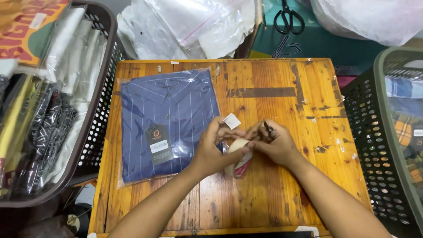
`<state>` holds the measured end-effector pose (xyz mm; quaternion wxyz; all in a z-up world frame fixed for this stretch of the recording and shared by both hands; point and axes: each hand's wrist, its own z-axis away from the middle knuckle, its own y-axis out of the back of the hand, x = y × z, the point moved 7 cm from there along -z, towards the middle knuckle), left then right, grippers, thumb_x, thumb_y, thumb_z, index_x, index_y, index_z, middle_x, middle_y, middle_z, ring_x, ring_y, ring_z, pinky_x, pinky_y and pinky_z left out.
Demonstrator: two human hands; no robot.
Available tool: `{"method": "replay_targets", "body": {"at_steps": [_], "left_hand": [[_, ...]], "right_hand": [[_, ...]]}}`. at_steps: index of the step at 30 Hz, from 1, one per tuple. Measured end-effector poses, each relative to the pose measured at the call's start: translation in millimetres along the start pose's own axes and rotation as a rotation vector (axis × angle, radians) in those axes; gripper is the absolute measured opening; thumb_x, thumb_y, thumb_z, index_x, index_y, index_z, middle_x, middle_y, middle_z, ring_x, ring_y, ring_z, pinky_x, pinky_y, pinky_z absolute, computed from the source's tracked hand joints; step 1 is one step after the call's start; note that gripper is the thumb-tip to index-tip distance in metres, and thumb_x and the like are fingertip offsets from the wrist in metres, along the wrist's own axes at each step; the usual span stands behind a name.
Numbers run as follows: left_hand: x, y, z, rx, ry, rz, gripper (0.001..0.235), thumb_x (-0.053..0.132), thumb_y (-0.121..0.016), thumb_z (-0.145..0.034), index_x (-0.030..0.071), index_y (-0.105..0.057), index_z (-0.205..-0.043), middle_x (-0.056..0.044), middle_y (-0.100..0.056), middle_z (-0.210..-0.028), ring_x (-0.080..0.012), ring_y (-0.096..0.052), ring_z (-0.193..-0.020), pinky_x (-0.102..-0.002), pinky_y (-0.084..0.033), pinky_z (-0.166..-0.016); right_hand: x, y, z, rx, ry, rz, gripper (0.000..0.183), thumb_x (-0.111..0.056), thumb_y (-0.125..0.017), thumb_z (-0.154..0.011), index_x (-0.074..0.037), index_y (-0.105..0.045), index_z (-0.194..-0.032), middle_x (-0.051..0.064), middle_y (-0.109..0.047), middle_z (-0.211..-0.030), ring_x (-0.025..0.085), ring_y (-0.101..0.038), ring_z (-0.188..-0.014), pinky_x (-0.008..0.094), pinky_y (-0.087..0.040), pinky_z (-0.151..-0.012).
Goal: The person places a blue striped shirt into a clear plastic bag and smooths it out. They then cut a piece of tape, write on it with a pencil, and attach it to the package. Finally, they place the packaged shirt into a basket and move the table.
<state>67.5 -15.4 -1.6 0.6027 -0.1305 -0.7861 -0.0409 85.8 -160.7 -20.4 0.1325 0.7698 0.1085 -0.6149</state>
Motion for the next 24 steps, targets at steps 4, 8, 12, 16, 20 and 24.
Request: {"method": "replay_targets", "body": {"at_steps": [4,8,12,16,20,24], "left_hand": [[-15.8,7.3,-1.0,0.1,0.049,0.042,0.033,0.007,-0.059,-0.077,-0.001,-0.039,-0.103,-0.016,-0.063,-0.082,-0.022,-0.064,-0.08,-0.031,-0.05,-0.072],[1.5,26.9,-4.2,0.289,0.074,0.062,0.014,0.014,-0.048,-0.086,0.0,-0.054,-0.086,-0.014,-0.063,-0.069,-0.0182,-0.061,-0.066,-0.027,-0.05,-0.063],[-6.1,53.7,-10.6,0.37,0.124,-0.09,0.015,0.019,-0.059,-0.082,0.009,-0.066,-0.072,-0.004,-0.058,-0.054,-0.0062,-0.05,-0.054,-0.02,-0.043,-0.051],[11.7,65.6,-15.0,0.398,0.125,-0.062,0.014,0.019,-0.061,-0.08,0.008,-0.068,-0.074,-0.007,-0.063,-0.058,-0.0096,-0.056,-0.054,-0.021,-0.047,-0.054],[14.8,61.9,-15.0,0.373,0.178,-0.073,0.026,0.022,-0.056,-0.079,0.003,-0.068,-0.066,-0.005,-0.065,-0.061,-0.0075,-0.057,-0.055,-0.018,-0.047,-0.055],[6.8,43.6,-9.9,0.31,0.152,0.006,0.027,0.021,-0.055,-0.083,0.002,-0.067,-0.068,-0.011,-0.064,-0.061,-0.0113,-0.055,-0.057,-0.023,-0.046,-0.058]], "right_hand": [[-30.6,15.5,0.8,0.221,0.056,0.359,0.036,-0.007,-0.075,-0.065,-0.009,-0.039,-0.064,0.005,-0.065,-0.067,0.009,-0.056,-0.057,0.02,-0.038,-0.051],[-4.3,79.2,4.0,0.459,-0.073,0.732,0.022,-0.002,-0.075,-0.063,-0.004,-0.056,-0.072,0.012,-0.06,-0.067,0.021,-0.058,-0.06,0.028,-0.044,-0.051],[20.1,110.6,-0.5,0.409,-0.136,1.205,0.023,-0.027,-0.075,-0.065,-0.017,-0.056,-0.07,-0.003,-0.055,-0.055,0.021,-0.058,-0.06,0.028,-0.042,-0.062],[-20.4,69.0,-8.8,0.202,-0.15,1.221,0.033,-0.029,-0.07,-0.067,-0.002,-0.057,-0.08,0.016,-0.059,-0.074,0.036,-0.058,-0.075,0.043,-0.044,-0.065],[-22.5,65.9,-10.3,0.072,-0.075,1.319,0.045,-0.054,-0.054,-0.072,-0.012,-0.059,-0.087,0.005,-0.055,-0.084,0.025,-0.053,-0.076,0.036,-0.039,-0.06],[-35.2,65.4,-2.6,0.23,0.328,1.201,0.027,-0.04,-0.063,-0.073,-0.017,-0.064,-0.087,0.006,-0.057,-0.087,0.026,-0.057,-0.083,0.033,-0.046,-0.071]]}}
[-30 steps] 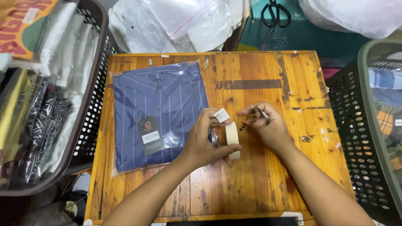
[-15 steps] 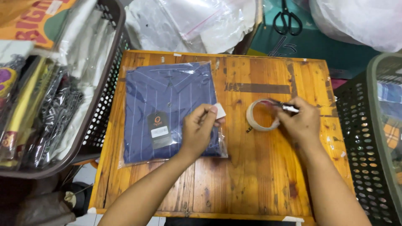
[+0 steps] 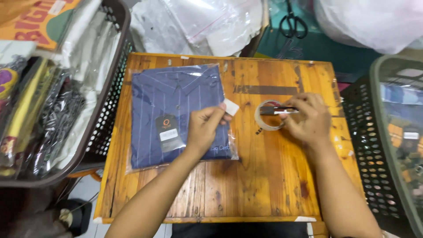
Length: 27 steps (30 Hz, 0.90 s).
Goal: The person places a blue striped shirt into a clear plastic bag and smooths it out. They then cut a piece of tape, write on it with a pencil, and attach it to the package. Finally, they place the packaged shirt into a basket and move the table.
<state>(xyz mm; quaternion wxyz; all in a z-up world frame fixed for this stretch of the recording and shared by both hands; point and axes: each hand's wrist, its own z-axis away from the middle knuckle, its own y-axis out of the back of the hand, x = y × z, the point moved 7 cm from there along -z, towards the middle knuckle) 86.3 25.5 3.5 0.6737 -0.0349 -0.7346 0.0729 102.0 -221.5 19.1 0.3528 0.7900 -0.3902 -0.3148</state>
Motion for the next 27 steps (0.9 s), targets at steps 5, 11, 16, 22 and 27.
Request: {"method": "replay_targets", "body": {"at_steps": [5,11,16,22,27], "left_hand": [[-16.5,-36.9,24.3,-0.251,-0.066,0.065,0.023,0.02,-0.057,-0.08,0.002,-0.064,-0.066,-0.011,-0.063,-0.073,-0.0178,-0.058,-0.073,-0.028,-0.046,-0.065],[-12.9,-51.2,36.9,-0.376,-0.204,-0.067,0.026,0.023,-0.055,-0.082,0.005,-0.065,-0.098,-0.011,-0.059,-0.089,-0.0184,-0.057,-0.081,-0.03,-0.045,-0.075],[-3.7,-54.0,39.5,-0.37,-0.207,-0.123,0.033,0.022,-0.053,-0.082,0.004,-0.059,-0.109,-0.013,-0.059,-0.092,-0.0196,-0.058,-0.078,-0.03,-0.046,-0.071],[-28.7,-48.5,39.3,-0.274,-0.317,-0.081,0.043,0.017,-0.057,-0.08,-0.001,-0.048,-0.119,-0.018,-0.051,-0.101,-0.0252,-0.061,-0.074,-0.033,-0.051,-0.061],[-13.0,-43.5,31.1,-0.244,-0.305,-0.381,0.036,0.012,-0.054,-0.08,-0.003,-0.051,-0.113,-0.014,-0.055,-0.095,-0.0272,-0.06,-0.074,-0.029,-0.05,-0.058]], "right_hand": [[-52.2,-10.6,9.8,0.002,-0.222,-0.718,0.028,-0.029,-0.063,-0.072,-0.01,-0.065,-0.093,0.008,-0.063,-0.085,0.019,-0.06,-0.071,0.029,-0.049,-0.064],[-74.6,-0.9,7.1,0.126,-0.243,-0.825,0.012,-0.005,-0.074,-0.065,-0.002,-0.066,-0.074,0.01,-0.064,-0.071,0.015,-0.06,-0.061,0.024,-0.048,-0.054],[-70.8,9.7,2.0,0.146,-0.192,-0.8,0.009,-0.002,-0.074,-0.064,-0.004,-0.068,-0.07,0.01,-0.065,-0.076,0.017,-0.063,-0.068,0.027,-0.049,-0.064],[-55.9,6.7,-0.2,-0.004,-0.254,-0.729,0.006,-0.001,-0.069,-0.07,-0.005,-0.064,-0.069,0.005,-0.06,-0.058,0.016,-0.059,-0.054,0.027,-0.048,-0.056],[-77.5,-2.4,-0.7,-0.646,-0.233,-0.623,0.003,-0.003,-0.066,-0.067,-0.005,-0.065,-0.067,0.01,-0.063,-0.055,0.025,-0.058,-0.052,0.035,-0.048,-0.055]]}}
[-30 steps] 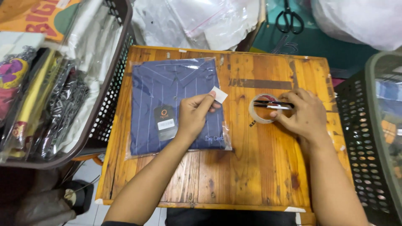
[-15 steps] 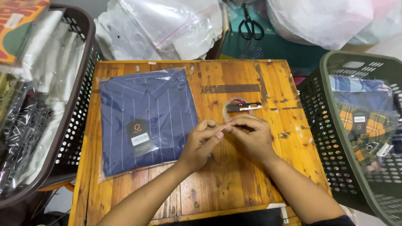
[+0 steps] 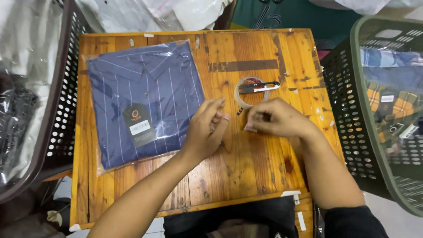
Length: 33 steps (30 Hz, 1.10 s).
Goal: The person places a blue striped shirt into a clear plastic bag and smooths it out. They then cut a piece of tape, write on it with a pencil, and attach it to the package. Finally, they place the packaged shirt into a basket and move the table.
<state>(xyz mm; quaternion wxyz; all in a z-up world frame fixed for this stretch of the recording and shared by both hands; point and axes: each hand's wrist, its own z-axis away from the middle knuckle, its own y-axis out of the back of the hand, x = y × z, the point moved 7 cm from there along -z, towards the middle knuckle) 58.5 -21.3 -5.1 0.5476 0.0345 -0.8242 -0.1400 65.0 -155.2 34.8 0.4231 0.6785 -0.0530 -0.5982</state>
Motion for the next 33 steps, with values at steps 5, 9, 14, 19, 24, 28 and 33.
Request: {"method": "replay_targets", "body": {"at_steps": [5,9,14,19,24,28,33], "left_hand": [[-9.6,-7.1,2.0,-0.03,-0.04,-0.141,0.031,0.012,-0.059,-0.074,0.005,-0.057,-0.105,-0.006,-0.059,-0.09,-0.021,-0.062,-0.071,-0.027,-0.051,-0.058],[-13.0,-13.5,5.1,-0.07,-0.089,-0.254,0.028,0.016,-0.059,-0.072,0.013,-0.059,-0.1,0.002,-0.06,-0.084,-0.0154,-0.061,-0.069,-0.025,-0.05,-0.058],[25.8,-20.0,7.9,-0.301,-0.283,-0.414,0.018,0.016,-0.057,-0.074,0.01,-0.061,-0.091,-0.005,-0.057,-0.077,-0.0228,-0.059,-0.066,-0.031,-0.048,-0.058],[13.9,-48.9,33.7,-0.455,-0.609,-0.719,0.018,0.029,-0.055,-0.075,0.013,-0.063,-0.074,-0.004,-0.046,-0.072,-0.0242,-0.047,-0.066,-0.035,-0.037,-0.061],[14.4,-38.6,27.2,-0.434,-0.521,-0.563,0.026,0.025,-0.051,-0.075,0.009,-0.06,-0.056,-0.006,-0.047,-0.066,-0.0248,-0.048,-0.063,-0.034,-0.037,-0.057],[7.0,-42.9,18.4,-0.632,-0.251,-0.556,0.033,0.029,-0.047,-0.086,0.005,-0.062,-0.068,-0.003,-0.049,-0.068,-0.0186,-0.044,-0.065,-0.033,-0.039,-0.061],[11.0,-44.9,21.7,-0.503,-0.45,-0.582,0.025,0.024,-0.06,-0.07,0.002,-0.059,-0.082,-0.01,-0.051,-0.076,-0.0313,-0.048,-0.07,-0.043,-0.039,-0.063]], "right_hand": [[8.1,-25.0,-6.7,-0.205,-0.088,0.256,0.011,-0.013,-0.064,-0.068,-0.003,-0.06,-0.067,0.015,-0.061,-0.057,0.035,-0.06,-0.059,0.042,-0.047,-0.057],[9.7,-22.2,-6.4,-0.216,-0.284,0.484,0.021,-0.029,-0.066,-0.068,-0.009,-0.061,-0.065,0.009,-0.061,-0.058,0.029,-0.061,-0.064,0.039,-0.047,-0.06],[36.5,-0.9,3.4,-0.142,-0.497,0.585,0.031,-0.037,-0.071,-0.064,-0.009,-0.059,-0.062,0.009,-0.059,-0.055,0.03,-0.061,-0.063,0.037,-0.046,-0.059],[43.2,7.5,6.8,-0.141,-0.562,0.584,0.032,-0.038,-0.072,-0.064,-0.01,-0.057,-0.059,0.008,-0.059,-0.054,0.03,-0.061,-0.064,0.034,-0.046,-0.058],[44.0,28.8,5.3,0.081,-0.491,0.316,0.032,-0.032,-0.072,-0.064,-0.004,-0.057,-0.061,0.017,-0.059,-0.055,0.038,-0.06,-0.062,0.041,-0.045,-0.058],[65.7,62.3,-29.3,0.39,-0.345,0.197,0.03,-0.036,-0.064,-0.076,-0.013,-0.056,-0.059,-0.004,-0.048,-0.052,0.008,-0.041,-0.049,0.024,-0.03,-0.048],[84.8,111.7,-134.5,0.543,-0.03,0.487,0.016,-0.02,-0.052,-0.085,-0.006,-0.061,-0.081,0.008,-0.064,-0.077,0.024,-0.058,-0.067,0.036,-0.041,-0.06]]}}
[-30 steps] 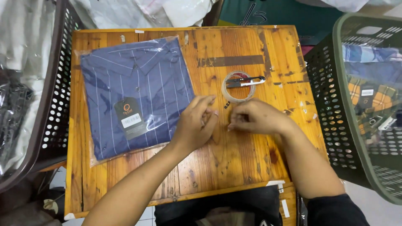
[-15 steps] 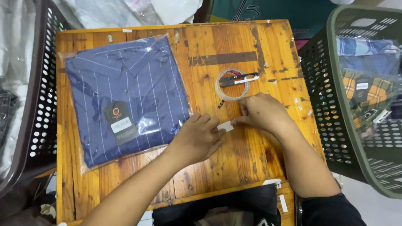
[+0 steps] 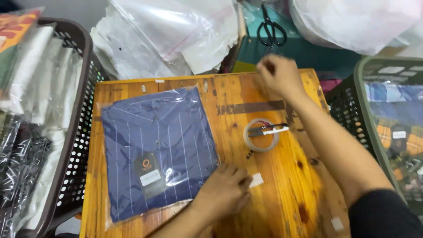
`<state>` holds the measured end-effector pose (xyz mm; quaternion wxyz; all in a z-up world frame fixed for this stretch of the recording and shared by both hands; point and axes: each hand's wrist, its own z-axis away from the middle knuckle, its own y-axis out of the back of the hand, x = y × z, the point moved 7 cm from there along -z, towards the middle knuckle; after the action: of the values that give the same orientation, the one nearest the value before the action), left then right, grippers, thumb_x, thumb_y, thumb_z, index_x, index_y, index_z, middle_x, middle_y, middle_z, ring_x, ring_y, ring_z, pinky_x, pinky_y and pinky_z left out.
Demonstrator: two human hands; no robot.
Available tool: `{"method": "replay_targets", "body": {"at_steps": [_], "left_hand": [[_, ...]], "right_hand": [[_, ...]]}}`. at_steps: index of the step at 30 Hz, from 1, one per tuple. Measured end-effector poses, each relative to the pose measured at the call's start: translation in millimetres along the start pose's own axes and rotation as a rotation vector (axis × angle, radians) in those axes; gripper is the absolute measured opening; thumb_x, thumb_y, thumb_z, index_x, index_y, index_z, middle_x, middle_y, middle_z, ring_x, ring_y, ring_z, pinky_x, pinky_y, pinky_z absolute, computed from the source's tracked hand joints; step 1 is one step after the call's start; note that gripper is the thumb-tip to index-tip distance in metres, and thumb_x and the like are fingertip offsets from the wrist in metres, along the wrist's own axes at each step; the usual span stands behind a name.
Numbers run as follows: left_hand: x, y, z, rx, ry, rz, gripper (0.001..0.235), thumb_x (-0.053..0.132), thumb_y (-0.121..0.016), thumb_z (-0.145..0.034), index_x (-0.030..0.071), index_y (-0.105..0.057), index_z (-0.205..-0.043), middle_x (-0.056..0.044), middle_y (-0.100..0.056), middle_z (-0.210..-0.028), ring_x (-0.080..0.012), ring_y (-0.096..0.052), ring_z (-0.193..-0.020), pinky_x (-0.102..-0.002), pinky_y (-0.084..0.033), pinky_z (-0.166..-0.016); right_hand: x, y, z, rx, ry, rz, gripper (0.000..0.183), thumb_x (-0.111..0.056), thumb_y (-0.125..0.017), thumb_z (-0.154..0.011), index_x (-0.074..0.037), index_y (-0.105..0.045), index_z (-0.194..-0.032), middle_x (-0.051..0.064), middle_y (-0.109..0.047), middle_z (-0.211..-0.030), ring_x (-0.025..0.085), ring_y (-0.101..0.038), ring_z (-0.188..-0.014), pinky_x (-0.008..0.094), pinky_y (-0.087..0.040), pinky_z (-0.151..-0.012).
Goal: The person places a blue striped shirt into a clear plastic bag and smooths it out. They then cut a piece of tape, write on it with a pencil, and attach it to the package. Finally, they place the packaged shirt into a basket and move the table.
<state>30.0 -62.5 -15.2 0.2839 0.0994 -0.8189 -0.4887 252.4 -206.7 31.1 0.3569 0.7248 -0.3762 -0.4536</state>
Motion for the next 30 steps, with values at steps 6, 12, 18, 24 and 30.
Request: {"method": "replay_targets", "body": {"at_steps": [6,12,18,24,30], "left_hand": [[2.2,12.7,-2.0,0.095,0.009,0.07,0.017,0.018,-0.056,-0.07,0.002,-0.055,-0.066,-0.013,-0.05,-0.071,-0.0309,-0.047,-0.068,-0.041,-0.036,-0.064],[0.8,-25.3,7.6,0.097,-0.071,-0.113,0.025,0.024,-0.052,-0.08,0.003,-0.059,-0.068,-0.009,-0.05,-0.075,-0.0271,-0.049,-0.068,-0.039,-0.036,-0.064],[7.5,3.8,5.1,0.154,-0.116,-0.182,0.022,0.017,-0.05,-0.08,-0.001,-0.06,-0.086,-0.011,-0.052,-0.071,-0.0267,-0.05,-0.065,-0.038,-0.041,-0.06],[11.1,4.0,6.6,0.159,-0.093,-0.027,0.018,0.009,-0.05,-0.079,-0.006,-0.055,-0.07,-0.013,-0.048,-0.069,-0.0301,-0.044,-0.062,-0.042,-0.036,-0.057],[8.8,-28.2,4.0,-0.161,-0.069,-0.239,0.015,0.016,-0.052,-0.068,0.012,-0.066,-0.067,-0.009,-0.055,-0.082,-0.0279,-0.05,-0.074,-0.041,-0.036,-0.062]], "right_hand": [[40.1,-63.1,-92.1,-0.104,-0.201,0.183,0.031,-0.021,-0.052,-0.088,-0.003,-0.049,-0.113,0.021,-0.056,-0.088,0.039,-0.053,-0.076,0.049,-0.044,-0.047],[79.7,-94.8,-124.1,0.049,-0.215,0.277,0.018,-0.006,-0.044,-0.073,0.0,-0.052,-0.089,0.029,-0.054,-0.071,0.049,-0.052,-0.065,0.055,-0.041,-0.049],[70.3,-75.7,-116.0,-0.231,-0.506,0.257,0.018,0.002,-0.044,-0.075,0.005,-0.049,-0.092,0.027,-0.047,-0.098,0.042,-0.051,-0.079,0.048,-0.047,-0.058],[-11.0,19.2,-11.5,-0.564,-0.617,0.569,0.028,-0.02,-0.045,-0.088,0.0,-0.061,-0.097,0.023,-0.06,-0.102,0.04,-0.058,-0.092,0.049,-0.051,-0.066],[-2.1,32.6,110.5,-0.048,-0.127,-0.797,0.012,-0.003,-0.061,-0.075,-0.008,-0.053,-0.083,0.015,-0.058,-0.104,0.023,-0.056,-0.107,0.034,-0.043,-0.099]]}}
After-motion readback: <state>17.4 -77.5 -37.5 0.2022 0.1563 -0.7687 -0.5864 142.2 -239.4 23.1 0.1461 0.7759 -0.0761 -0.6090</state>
